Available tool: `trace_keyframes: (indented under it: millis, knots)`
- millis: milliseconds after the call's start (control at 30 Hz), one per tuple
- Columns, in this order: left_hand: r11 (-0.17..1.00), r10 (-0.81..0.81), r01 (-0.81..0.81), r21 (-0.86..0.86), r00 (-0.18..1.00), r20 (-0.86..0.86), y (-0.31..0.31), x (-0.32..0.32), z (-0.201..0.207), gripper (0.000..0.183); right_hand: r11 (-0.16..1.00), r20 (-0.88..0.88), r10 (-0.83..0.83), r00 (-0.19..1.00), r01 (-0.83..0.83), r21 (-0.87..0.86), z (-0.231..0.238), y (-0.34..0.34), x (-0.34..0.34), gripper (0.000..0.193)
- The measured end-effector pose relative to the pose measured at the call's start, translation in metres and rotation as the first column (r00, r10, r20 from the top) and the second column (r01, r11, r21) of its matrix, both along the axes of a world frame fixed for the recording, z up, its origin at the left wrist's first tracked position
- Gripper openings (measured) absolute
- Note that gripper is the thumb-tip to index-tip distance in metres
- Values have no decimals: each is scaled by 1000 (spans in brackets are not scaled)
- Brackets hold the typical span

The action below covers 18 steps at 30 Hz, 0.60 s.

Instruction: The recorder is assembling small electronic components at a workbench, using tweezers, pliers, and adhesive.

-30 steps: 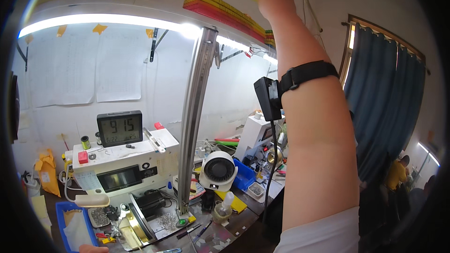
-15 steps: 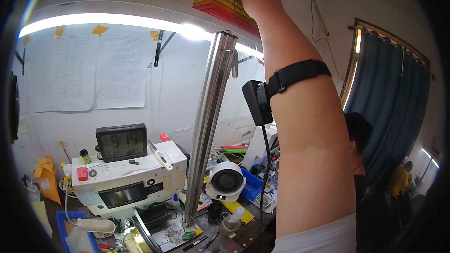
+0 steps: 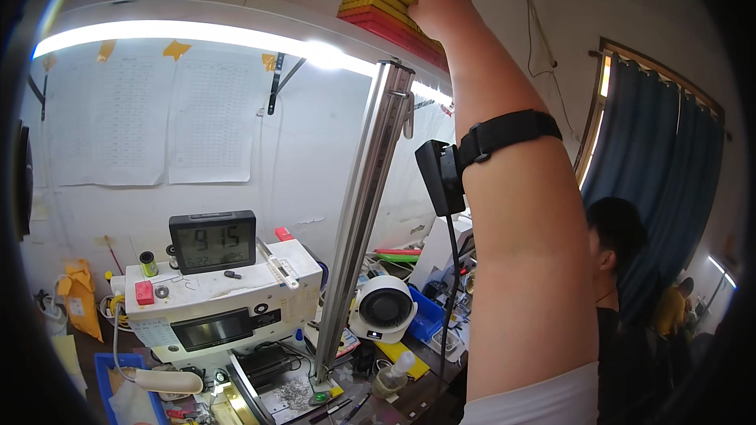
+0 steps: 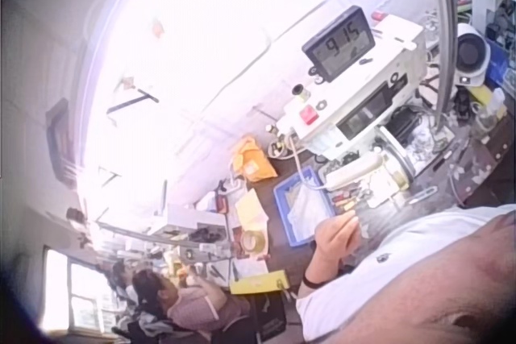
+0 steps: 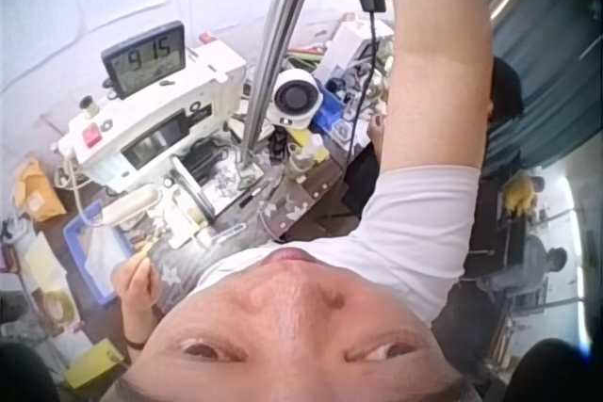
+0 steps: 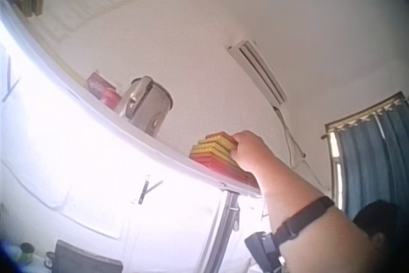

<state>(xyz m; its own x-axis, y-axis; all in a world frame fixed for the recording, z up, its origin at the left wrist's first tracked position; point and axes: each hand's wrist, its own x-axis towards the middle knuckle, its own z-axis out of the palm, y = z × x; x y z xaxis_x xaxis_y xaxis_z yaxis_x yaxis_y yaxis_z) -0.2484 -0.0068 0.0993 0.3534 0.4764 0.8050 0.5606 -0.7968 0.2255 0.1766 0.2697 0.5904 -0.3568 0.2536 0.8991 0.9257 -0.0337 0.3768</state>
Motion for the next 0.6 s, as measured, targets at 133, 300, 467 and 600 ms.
trace_keyframes:
  millis: [133, 300, 467, 600]
  knots:
    - [1000, 1, -1, -16, 1000, 6, 0, -3, -4, 22, 989, 47, 112, 993, -116, 90, -4, 0, -8, 39]
    - [1000, -8, 8, -16, 1000, 10, 2, -4, -4, 22, 990, 126, 142, 982, -143, 3, -6, -6, -17, 40]
    - [1000, -1, 1, -31, 1000, 4, 3, -3, -4, 22, 996, 146, 60, 987, -69, 54, -7, 3, -20, 38]
    - [999, 16, -16, -39, 1000, -7, 2, -4, -4, 22, 999, 136, 31, 990, -33, 9, -3, 5, -22, 38]
